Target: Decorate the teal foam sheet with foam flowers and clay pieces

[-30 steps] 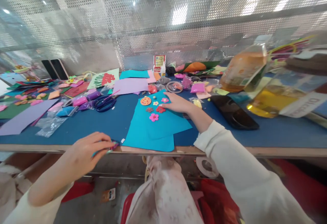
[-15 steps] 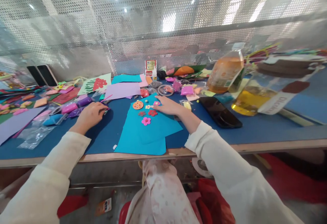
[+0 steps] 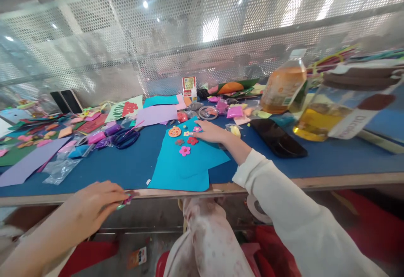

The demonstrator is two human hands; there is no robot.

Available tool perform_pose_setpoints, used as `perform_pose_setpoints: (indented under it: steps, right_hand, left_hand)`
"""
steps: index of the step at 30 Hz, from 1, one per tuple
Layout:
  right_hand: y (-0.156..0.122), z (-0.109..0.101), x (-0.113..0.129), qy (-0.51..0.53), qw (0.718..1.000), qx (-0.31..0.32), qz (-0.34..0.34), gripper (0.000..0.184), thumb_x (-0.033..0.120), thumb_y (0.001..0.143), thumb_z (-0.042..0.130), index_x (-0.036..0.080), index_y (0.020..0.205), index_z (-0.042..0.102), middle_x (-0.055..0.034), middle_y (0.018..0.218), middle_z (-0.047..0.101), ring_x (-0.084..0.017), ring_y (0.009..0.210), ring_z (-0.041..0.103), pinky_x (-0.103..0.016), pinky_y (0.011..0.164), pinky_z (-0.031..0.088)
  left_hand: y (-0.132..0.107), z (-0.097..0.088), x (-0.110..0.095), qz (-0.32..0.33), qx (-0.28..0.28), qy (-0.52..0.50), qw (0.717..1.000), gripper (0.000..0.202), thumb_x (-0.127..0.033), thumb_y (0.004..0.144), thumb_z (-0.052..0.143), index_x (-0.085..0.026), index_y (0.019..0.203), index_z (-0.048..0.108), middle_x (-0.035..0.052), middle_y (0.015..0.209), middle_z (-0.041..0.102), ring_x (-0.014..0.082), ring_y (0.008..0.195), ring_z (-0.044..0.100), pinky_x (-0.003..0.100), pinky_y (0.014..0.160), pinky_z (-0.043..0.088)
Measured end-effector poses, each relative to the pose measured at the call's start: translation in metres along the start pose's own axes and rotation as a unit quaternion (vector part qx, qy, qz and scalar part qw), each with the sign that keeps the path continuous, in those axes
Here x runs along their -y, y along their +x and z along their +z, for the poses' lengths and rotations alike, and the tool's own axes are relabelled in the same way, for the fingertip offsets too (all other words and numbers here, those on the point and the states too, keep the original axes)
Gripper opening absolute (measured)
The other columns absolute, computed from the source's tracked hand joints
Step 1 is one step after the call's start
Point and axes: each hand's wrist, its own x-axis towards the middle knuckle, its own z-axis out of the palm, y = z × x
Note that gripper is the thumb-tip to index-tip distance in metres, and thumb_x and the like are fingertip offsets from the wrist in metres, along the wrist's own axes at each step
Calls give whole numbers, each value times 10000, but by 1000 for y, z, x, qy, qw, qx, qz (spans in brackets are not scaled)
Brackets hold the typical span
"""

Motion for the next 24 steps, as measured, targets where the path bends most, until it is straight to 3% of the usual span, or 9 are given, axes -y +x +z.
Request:
perform_pose_setpoints:
  steps: [1,4,6,7,10,14,18,21,24]
  right_hand:
    - [0,0,0,0,1000,0,3,629,477,817,465,120,1327,366,-169,1372,393,-298,1257,373,-405,991,336]
    - [0,0,0,13,1000,-7,8,597,496,832,428,152,1317,384,-143,1378,396,-285,1267,366,-403,1002,328]
    - [0,0,0,22,1000,-8,10,595,515,834,414,171,1319,388,-133,1380,399,-281,1268,368,-409,1005,326]
    - [1,0,0,23,1000,-7,13,606,522,836,405,168,1327,378,-136,1385,392,-281,1274,360,-413,1010,321]
    - [2,1,-2,17,1000,2,18,666,554,835,377,137,1353,343,-155,1408,349,-281,1299,317,-410,1028,298]
    - [5,4,-6,11,1000,4,13,729,604,823,344,127,1373,308,-170,1415,329,-294,1298,314,-419,1020,302]
    - [6,6,-9,4,1000,1,5,730,599,818,357,118,1366,319,-173,1402,349,-312,1292,317,-432,1017,302]
    - [5,5,-7,7,1000,-3,4,680,576,812,398,133,1328,377,-161,1380,388,-307,1272,354,-423,1012,314]
    - [3,2,-4,17,1000,-6,0,631,540,825,403,135,1310,402,-152,1388,380,-296,1272,357,-406,1014,313]
  left_hand:
    - [5,-5,1,1,12,-9,1000,264,-288,827,433,-341,925,672,-5,940,679,170,824,627,264,713,499]
    - [43,-8,6,-20,-64,-16,998,283,-317,847,430,-280,1032,642,26,1034,650,182,954,592,283,844,470]
    - [73,0,6,-12,-102,-22,994,294,-291,863,406,-248,1040,637,41,1041,638,175,952,585,278,846,468]
    - [86,6,4,7,-95,-25,995,294,-276,868,397,-245,1031,640,43,1037,635,169,942,583,275,836,471]
    - [102,22,-4,21,-112,-7,993,318,-253,888,356,-211,1037,634,68,1029,629,184,941,564,312,834,469]
    - [80,27,-9,21,-117,-24,993,301,-256,884,370,-214,1028,630,75,1032,627,184,960,555,309,844,462]
    - [30,13,-9,41,-28,-60,997,283,-245,870,390,-299,955,655,32,1004,634,151,928,579,238,781,479]
    - [0,-9,-2,21,43,-58,997,271,-277,856,415,-382,933,653,-25,1013,637,128,854,609,204,718,495]
    - [8,-34,12,15,-22,-47,999,249,-334,827,450,-406,956,650,-55,960,664,139,821,624,219,711,502]
